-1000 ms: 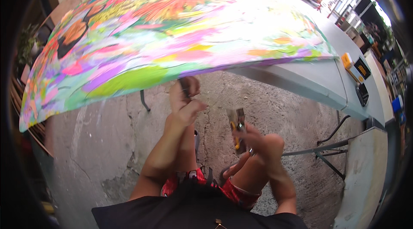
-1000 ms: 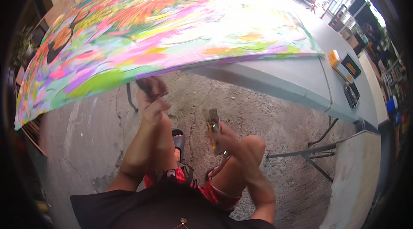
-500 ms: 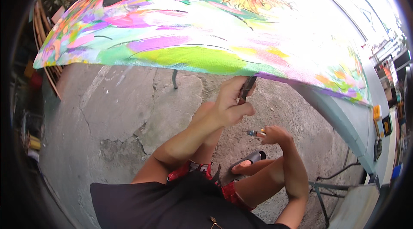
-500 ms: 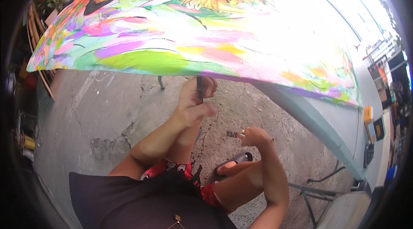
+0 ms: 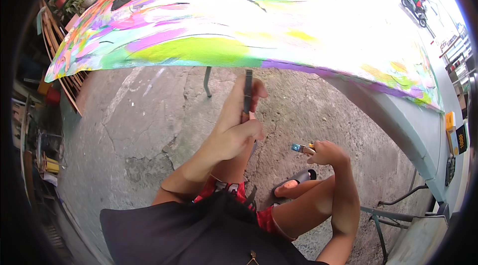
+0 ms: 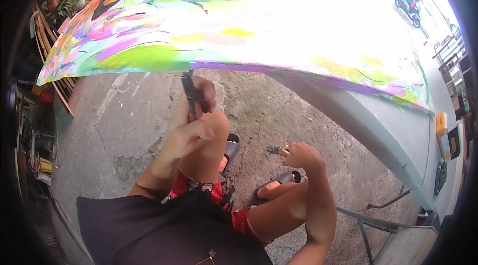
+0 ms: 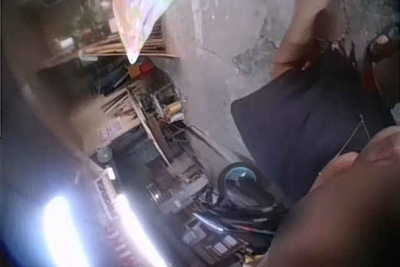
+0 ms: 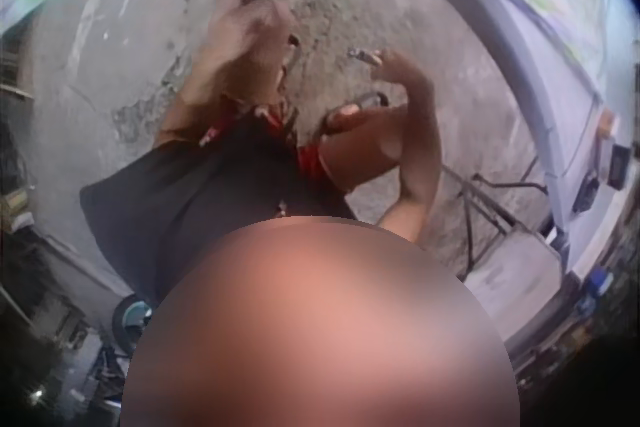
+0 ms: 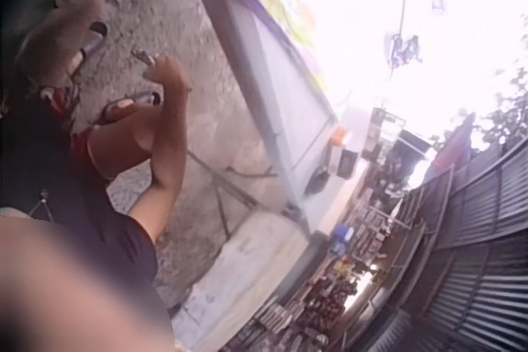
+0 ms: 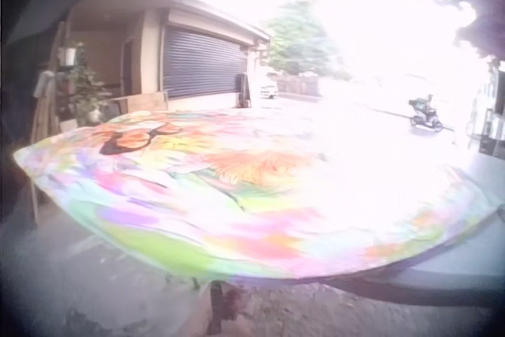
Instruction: The person staples the edge of a colorful canvas to a table using a handheld stapler. They repeatedly position staples along the canvas edge and press the stapler to secure it.
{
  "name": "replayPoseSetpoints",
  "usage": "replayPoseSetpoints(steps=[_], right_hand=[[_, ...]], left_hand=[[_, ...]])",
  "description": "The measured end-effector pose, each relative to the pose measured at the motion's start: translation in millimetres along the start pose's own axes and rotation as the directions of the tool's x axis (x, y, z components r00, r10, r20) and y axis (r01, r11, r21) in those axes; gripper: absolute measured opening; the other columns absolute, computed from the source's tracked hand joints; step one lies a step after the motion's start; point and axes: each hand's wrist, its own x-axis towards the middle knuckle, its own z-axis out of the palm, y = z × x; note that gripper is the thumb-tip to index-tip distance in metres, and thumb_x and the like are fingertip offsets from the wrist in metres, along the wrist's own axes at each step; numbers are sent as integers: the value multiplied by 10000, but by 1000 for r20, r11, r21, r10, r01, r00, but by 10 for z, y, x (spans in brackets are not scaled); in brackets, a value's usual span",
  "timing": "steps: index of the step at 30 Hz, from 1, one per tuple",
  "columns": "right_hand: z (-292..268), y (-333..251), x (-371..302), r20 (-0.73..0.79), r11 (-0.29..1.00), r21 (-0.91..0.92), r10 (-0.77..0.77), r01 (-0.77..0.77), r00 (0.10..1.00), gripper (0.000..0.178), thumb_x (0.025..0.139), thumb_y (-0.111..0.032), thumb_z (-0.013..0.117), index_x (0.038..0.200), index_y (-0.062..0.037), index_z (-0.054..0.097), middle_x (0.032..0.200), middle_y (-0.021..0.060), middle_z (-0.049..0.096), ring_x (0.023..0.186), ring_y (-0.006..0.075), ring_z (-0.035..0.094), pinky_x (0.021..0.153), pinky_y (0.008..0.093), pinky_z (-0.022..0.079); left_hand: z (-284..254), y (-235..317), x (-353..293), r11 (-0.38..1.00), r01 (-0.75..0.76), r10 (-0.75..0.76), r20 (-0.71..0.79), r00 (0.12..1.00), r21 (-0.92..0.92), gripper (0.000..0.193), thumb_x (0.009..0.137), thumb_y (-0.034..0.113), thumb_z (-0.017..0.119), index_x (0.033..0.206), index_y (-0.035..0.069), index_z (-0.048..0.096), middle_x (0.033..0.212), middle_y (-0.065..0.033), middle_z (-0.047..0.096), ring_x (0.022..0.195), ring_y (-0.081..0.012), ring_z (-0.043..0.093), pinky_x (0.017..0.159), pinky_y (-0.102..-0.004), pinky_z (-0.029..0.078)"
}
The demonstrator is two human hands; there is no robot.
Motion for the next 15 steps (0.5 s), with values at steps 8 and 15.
replayPoseSetpoints(steps=[8, 15], right_hand=[[-43, -104, -99, -34, 995, 45, -92, 93, 995, 443, 733, -386, 727, 983, -24, 676, 929, 204, 693, 947, 345, 661, 825, 435, 508], [76, -89, -24, -147, 992, 69, -94, 105, 985, 322, 716, -275, 641, 856, 4, 720, 846, 197, 697, 838, 347, 683, 710, 441, 536]], left_hand=[[-120, 43, -127, 967, -191, 137, -286, 948, -170, 342, 581, -19, 508, 872, 118, 393, 803, -23, 364, 689, -141, 351, 603, -299, 334], [-1043, 334, -208, 758, -510, 646, -577, 500, 407, 154, 897, 101, 588, 885, 84, 436, 720, -6, 424, 623, -92, 405, 551, -237, 353]])
